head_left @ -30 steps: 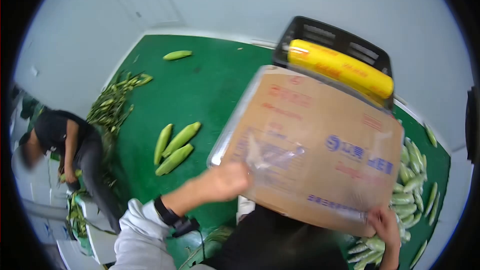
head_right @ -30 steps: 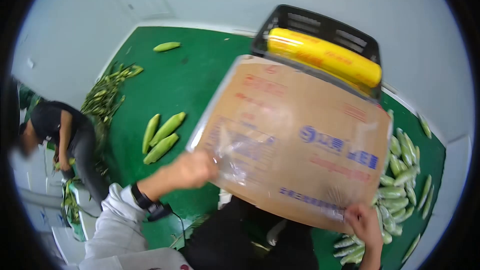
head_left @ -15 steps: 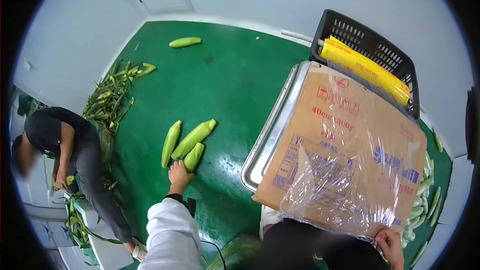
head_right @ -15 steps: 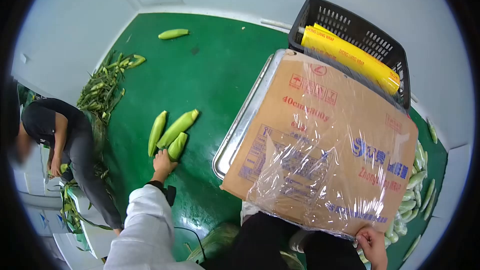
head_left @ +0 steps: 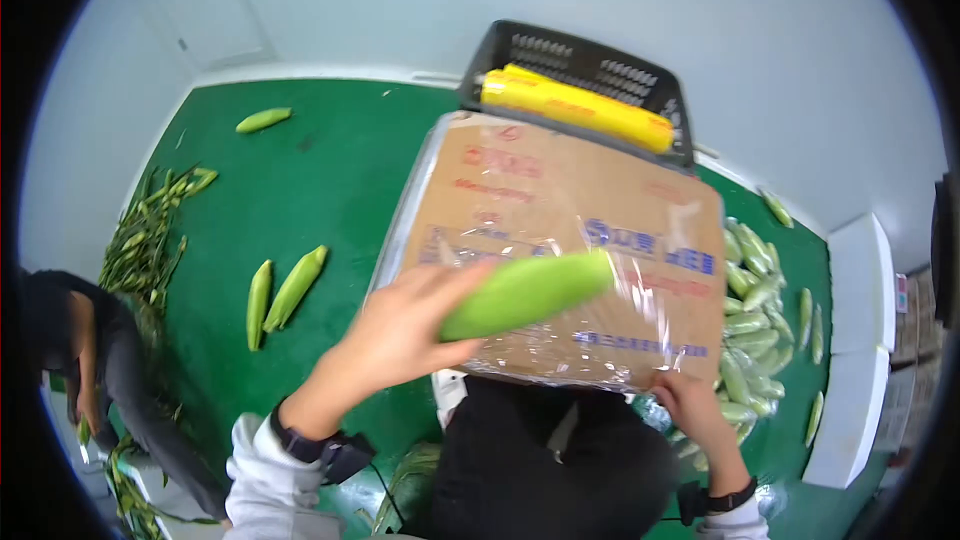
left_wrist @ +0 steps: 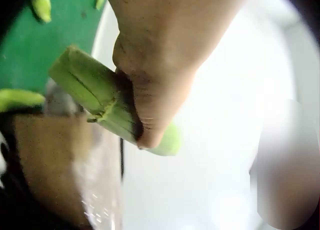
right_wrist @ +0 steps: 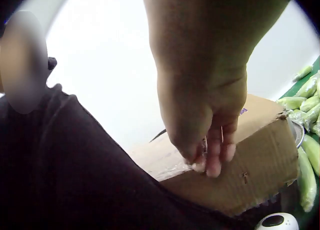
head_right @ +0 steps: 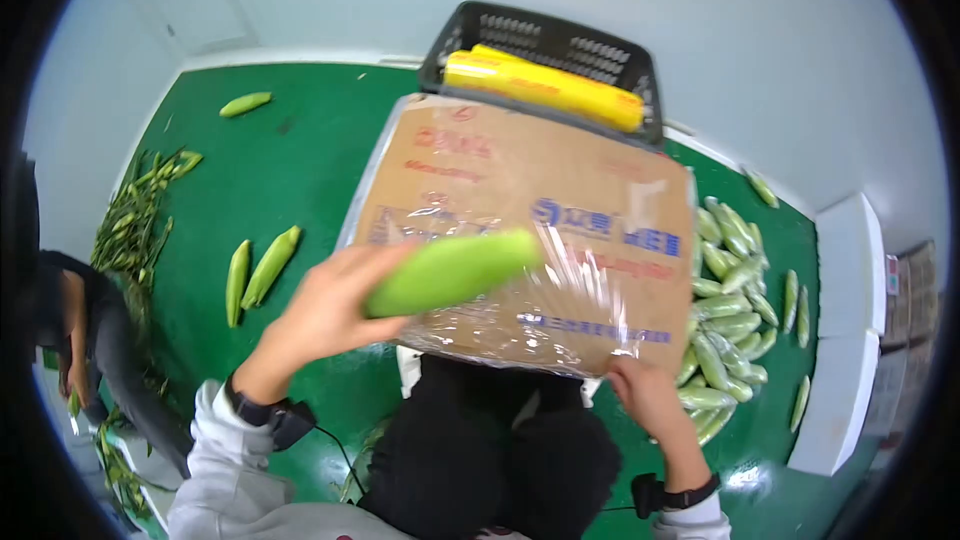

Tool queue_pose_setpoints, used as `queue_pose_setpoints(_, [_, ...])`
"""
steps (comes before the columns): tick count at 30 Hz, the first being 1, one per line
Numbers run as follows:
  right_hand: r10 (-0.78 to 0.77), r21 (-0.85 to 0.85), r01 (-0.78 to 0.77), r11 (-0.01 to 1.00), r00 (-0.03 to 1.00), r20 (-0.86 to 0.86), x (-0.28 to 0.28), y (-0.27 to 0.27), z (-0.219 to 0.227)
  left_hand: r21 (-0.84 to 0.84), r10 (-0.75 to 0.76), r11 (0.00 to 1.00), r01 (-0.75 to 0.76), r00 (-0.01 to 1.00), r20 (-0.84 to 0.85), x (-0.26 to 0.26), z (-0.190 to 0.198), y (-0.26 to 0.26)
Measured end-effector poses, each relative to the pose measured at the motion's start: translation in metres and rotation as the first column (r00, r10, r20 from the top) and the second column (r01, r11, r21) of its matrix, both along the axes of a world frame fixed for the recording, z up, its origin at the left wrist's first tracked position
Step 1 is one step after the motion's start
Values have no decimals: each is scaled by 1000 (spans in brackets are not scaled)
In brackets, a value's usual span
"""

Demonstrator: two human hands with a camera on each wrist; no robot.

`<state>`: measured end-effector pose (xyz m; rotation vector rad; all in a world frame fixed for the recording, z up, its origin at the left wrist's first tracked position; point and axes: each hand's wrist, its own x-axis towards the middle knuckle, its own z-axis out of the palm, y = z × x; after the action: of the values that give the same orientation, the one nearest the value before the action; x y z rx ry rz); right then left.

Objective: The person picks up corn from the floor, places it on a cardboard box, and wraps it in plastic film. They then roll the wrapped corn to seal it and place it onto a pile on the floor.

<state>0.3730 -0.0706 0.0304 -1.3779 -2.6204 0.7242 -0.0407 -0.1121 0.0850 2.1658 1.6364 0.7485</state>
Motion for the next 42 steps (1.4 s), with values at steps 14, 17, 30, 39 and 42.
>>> queue_pose_setpoints(14, [236, 493, -163, 855, 968, -89, -86, 98, -9, 83, 126, 988, -127, 992, 25, 78, -52, 38])
queue_pose_setpoints(17, [179, 516, -88, 852, 975, -129, -92, 104, -21, -6, 158, 987, -161, 978, -134, 45, -61, -27])
queue_pose_setpoints(30, [87, -29, -85, 996, 991, 105, -88, 80, 15, -403, -287, 894, 195, 940, -183, 124, -25, 60])
queue_pose_setpoints(39, [468, 623, -385, 681, 883, 34, -116, 157, 3, -226, -219, 965, 134, 884, -412, 65, -50, 224])
queue_pose_setpoints(42, [433, 434, -418, 798, 899, 70, -134, 191, -5, -514, -381, 855, 68, 755, -533, 84, -48, 264])
